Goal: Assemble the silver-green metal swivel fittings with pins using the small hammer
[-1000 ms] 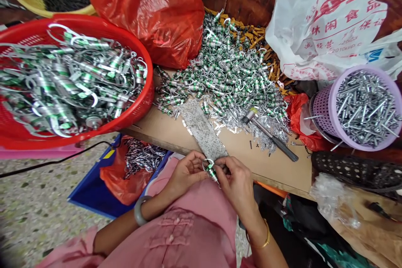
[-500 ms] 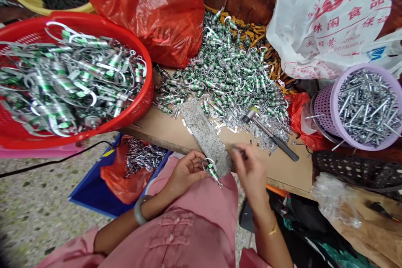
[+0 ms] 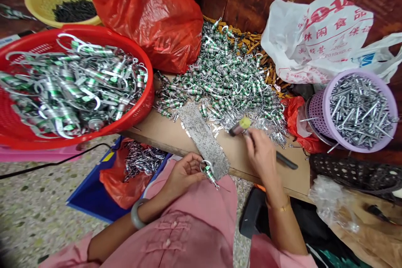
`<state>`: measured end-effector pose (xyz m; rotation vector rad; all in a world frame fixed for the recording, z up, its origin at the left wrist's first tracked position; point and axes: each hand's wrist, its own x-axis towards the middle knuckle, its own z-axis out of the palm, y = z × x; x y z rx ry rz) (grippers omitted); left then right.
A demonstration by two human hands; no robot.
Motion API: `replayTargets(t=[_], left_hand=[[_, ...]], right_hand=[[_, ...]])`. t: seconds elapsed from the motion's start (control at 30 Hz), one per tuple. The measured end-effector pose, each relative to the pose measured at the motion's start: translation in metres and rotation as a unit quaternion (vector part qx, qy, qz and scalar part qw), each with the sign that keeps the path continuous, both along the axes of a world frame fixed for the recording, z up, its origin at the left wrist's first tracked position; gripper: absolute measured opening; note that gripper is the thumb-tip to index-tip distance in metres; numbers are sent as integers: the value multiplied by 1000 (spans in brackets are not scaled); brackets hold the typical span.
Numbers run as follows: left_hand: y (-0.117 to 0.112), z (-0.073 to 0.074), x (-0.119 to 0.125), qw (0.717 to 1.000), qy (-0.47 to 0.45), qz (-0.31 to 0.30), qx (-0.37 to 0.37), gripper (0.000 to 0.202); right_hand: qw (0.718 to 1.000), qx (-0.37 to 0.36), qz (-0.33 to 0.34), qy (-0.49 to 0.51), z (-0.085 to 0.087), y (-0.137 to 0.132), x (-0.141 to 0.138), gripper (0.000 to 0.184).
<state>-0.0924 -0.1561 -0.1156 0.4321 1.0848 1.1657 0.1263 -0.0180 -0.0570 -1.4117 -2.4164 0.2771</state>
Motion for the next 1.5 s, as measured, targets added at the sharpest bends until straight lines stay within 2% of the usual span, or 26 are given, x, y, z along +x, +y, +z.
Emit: replayTargets(t=[0.07, 0.1, 0.17, 0.23, 0.37, 0.47, 0.53, 0.63, 0.73, 0.8, 0.9, 0.97, 1.03, 1.07, 1.1, 1.17, 1.23, 1.3, 1.37, 1.5], left_hand=[[0, 1, 0, 1000, -1, 0, 0, 41], [0, 1, 0, 1000, -1, 1, 1, 41], [1, 3, 1, 1000, -3, 1, 5, 40], [1, 4, 1, 1000, -2, 3, 6, 41], [3, 8, 0, 1000, 0, 10, 1, 43], [3, 7, 2, 1000, -5, 13, -2, 44], [2, 5, 5, 1000, -16, 15, -2, 45], [1, 7, 5, 999, -35, 17, -1, 45], [2, 26, -10, 996, -75, 54, 13, 45], [7, 45, -27, 986, -85, 139, 33, 43], [20, 66, -52, 950, -75, 278, 120, 49], [35, 69, -60, 957, -41, 251, 143, 55], [55, 65, -62, 970, 83, 163, 158, 43], [68, 63, -62, 960, 185, 118, 172, 34], [83, 62, -61, 929, 306, 80, 191, 24], [114, 62, -58, 822, 527, -17, 214, 13], [144, 66, -53, 703, 679, -139, 161, 18], [165, 69, -49, 672, 706, -176, 137, 22], [175, 71, -45, 667, 710, -184, 131, 24], [172, 67, -36, 657, 720, -174, 142, 22]], right_hand=[[994, -66, 67, 59, 11, -37, -2, 29], [991, -75, 82, 80, 14, -54, -4, 31], [991, -15, 66, 115, 12, -84, -5, 37], [991, 41, 53, 118, 4, -103, -5, 42], [995, 24, 48, 81, -13, -112, -2, 47], [989, 72, 24, 127, -14, -110, 1, 47], [990, 52, 50, 118, -13, -108, 2, 46], [992, -26, 43, 113, -14, -100, 5, 37], [984, -31, -35, 172, -20, -76, 12, 28], [981, -20, -77, 177, -27, -53, 17, 30], [980, -21, -115, 159, -39, -15, 20, 38], [982, -12, -118, 144, -44, 6, 21, 39], [987, 16, -100, 124, -48, 26, 21, 35], [989, 34, -88, 114, -49, 35, 21, 33], [990, 49, -76, 108, -50, 44, 21, 31], [990, 74, -58, 107, -50, 60, 21, 28], [988, 94, -49, 113, -49, 72, 21, 27], [986, 113, -35, 120, -46, 72, 21, 27], [984, 124, -13, 128, -45, 55, 23, 28], [986, 77, 31, 147, -53, -11, 29, 29]])
